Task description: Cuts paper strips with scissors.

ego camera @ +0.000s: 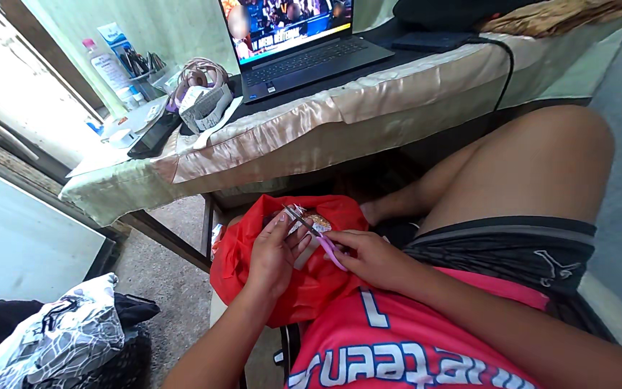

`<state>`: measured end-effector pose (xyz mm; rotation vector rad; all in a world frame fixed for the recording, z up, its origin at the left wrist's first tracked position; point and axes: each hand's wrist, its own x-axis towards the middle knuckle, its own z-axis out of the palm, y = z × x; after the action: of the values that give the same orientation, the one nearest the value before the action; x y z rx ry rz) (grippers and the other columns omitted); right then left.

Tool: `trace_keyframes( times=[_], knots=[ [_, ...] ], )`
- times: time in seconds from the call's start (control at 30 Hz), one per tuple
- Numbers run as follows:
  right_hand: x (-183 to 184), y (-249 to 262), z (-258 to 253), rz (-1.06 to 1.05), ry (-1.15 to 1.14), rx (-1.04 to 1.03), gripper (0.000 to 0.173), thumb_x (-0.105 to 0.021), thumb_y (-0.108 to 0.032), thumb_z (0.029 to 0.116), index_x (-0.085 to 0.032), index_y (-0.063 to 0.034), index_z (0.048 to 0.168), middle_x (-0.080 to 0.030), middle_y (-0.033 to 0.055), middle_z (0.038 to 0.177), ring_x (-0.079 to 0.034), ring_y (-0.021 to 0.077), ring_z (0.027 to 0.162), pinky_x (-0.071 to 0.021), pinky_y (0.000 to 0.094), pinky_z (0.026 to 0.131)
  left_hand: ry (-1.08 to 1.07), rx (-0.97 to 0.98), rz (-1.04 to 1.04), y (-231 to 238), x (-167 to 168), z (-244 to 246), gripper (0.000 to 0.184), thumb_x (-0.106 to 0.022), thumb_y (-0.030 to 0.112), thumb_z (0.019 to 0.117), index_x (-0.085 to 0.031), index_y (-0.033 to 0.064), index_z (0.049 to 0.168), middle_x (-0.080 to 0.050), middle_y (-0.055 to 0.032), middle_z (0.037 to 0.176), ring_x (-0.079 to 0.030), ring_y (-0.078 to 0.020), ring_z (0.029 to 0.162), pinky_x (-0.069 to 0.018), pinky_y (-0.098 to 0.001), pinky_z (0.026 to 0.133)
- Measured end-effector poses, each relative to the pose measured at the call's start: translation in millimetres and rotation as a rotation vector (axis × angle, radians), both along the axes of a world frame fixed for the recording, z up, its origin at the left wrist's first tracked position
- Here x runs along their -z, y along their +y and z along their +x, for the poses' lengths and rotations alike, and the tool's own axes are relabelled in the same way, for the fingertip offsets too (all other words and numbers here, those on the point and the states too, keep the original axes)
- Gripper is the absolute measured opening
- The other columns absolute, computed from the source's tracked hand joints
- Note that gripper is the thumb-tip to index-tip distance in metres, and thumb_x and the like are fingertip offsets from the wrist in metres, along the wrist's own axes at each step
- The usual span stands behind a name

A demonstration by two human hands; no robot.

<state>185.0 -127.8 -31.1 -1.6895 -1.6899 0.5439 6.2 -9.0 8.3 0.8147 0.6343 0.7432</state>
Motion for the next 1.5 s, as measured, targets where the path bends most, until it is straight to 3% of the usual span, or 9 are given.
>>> trace_keyframes(
  times=[0.4,0.77,0.9,1.0,1.07,1.17,1.23,1.37,1.5],
  knots=[
    [0,1,1,0.013,-0.028,0.002,0.040,-0.055,-0.036,0.1049,-0.063,-0.0180,0.140,-0.070,0.0045,0.117,-0.067,0.0096,0.099,-0.0551,0.0280,0.091,-0.017,0.003,0.011,-1,1,-1,0.037,-0.043,0.021,0.1114,-0.052,0.0009,0.142,-0.066,-0.0201,0.128,-0.069,-0.0316,0.112,-0.0580,-0.0455,0.096],
    [-1,2,7,-0.004,0.081,0.021,0.050,-0.059,-0.047,0.1012,-0.059,-0.0180,0.142,-0.068,0.0013,0.121,-0.065,0.0059,0.105,-0.0547,0.0265,0.093,0.044,0.083,0.083,9,-3,-5,0.038,-0.039,0.020,0.1119,-0.055,-0.0003,0.140,-0.066,-0.0202,0.129,-0.069,-0.0323,0.113,-0.0578,-0.0481,0.096],
    [-20,-5,6,-0.153,0.293,-0.033,0.042,-0.061,-0.037,0.1027,-0.061,-0.0147,0.139,-0.069,0.0010,0.111,-0.066,0.0062,0.095,-0.0557,0.0267,0.088,0.218,0.155,0.415,18,-7,-14,0.035,-0.043,0.015,0.1104,-0.060,-0.0025,0.136,-0.069,-0.0167,0.126,-0.070,-0.0285,0.111,-0.0585,-0.0447,0.096],
    [-28,-8,6,-0.327,0.584,-0.113,0.031,-0.053,-0.029,0.1078,-0.064,-0.0097,0.129,-0.070,0.0025,0.095,-0.069,0.0111,0.083,-0.0592,0.0300,0.079,0.515,0.219,0.836,30,-6,-28,0.034,-0.047,0.023,0.1098,-0.067,0.0055,0.131,-0.072,-0.0061,0.123,-0.072,-0.0164,0.106,-0.0596,-0.0360,0.096],
    [-27,-8,3,-0.363,0.689,-0.119,0.033,-0.051,-0.031,0.1088,-0.066,-0.0076,0.126,-0.070,0.0037,0.088,-0.069,0.0133,0.077,-0.0604,0.0312,0.074,0.638,0.233,0.941,30,-4,-31,0.037,-0.044,0.028,0.1107,-0.066,0.0109,0.134,-0.072,-0.0015,0.122,-0.072,-0.0124,0.100,-0.0612,-0.0344,0.091],
    [-26,-6,0,-0.319,0.704,-0.114,0.033,-0.050,-0.029,0.1088,-0.063,-0.0085,0.131,-0.069,0.0034,0.094,-0.069,0.0137,0.083,-0.0598,0.0326,0.081,0.496,0.206,0.688,25,-9,-26,0.039,-0.036,0.025,0.1126,-0.061,0.0076,0.137,-0.072,-0.0084,0.123,-0.074,-0.0224,0.101,-0.0641,-0.0408,0.085],
    [-24,-5,1,-0.301,0.737,-0.134,0.035,-0.048,-0.030,0.1094,-0.064,-0.0078,0.131,-0.070,0.0042,0.091,-0.070,0.0148,0.082,-0.0604,0.0336,0.080,0.310,0.186,0.439,26,-13,-22,0.041,-0.031,0.024,0.1130,-0.058,0.0024,0.136,-0.069,-0.0142,0.129,-0.069,-0.0288,0.113,-0.0589,-0.0476,0.094],
    [-24,-8,1,-0.392,0.783,-0.200,0.035,-0.045,-0.032,0.1101,-0.066,-0.0108,0.129,-0.071,0.0031,0.088,-0.069,0.0121,0.072,-0.0544,0.0237,0.053,0.188,0.180,0.181,28,-13,-19,0.046,-0.026,0.030,0.1138,-0.051,0.0060,0.144,-0.063,-0.0169,0.136,-0.063,-0.0320,0.125,-0.0525,-0.0520,0.103],
    [-21,-7,1,-0.444,0.770,-0.246,0.034,-0.046,-0.034,0.1098,-0.065,-0.0138,0.130,-0.072,0.0028,0.091,-0.070,0.0122,0.072,-0.0518,0.0231,0.048,0.167,0.213,0.144,30,-11,-19,0.047,-0.025,0.030,0.1135,-0.047,0.0068,0.147,-0.061,-0.0190,0.139,-0.062,-0.0338,0.125,-0.0529,-0.0524,0.102]
  ],
)
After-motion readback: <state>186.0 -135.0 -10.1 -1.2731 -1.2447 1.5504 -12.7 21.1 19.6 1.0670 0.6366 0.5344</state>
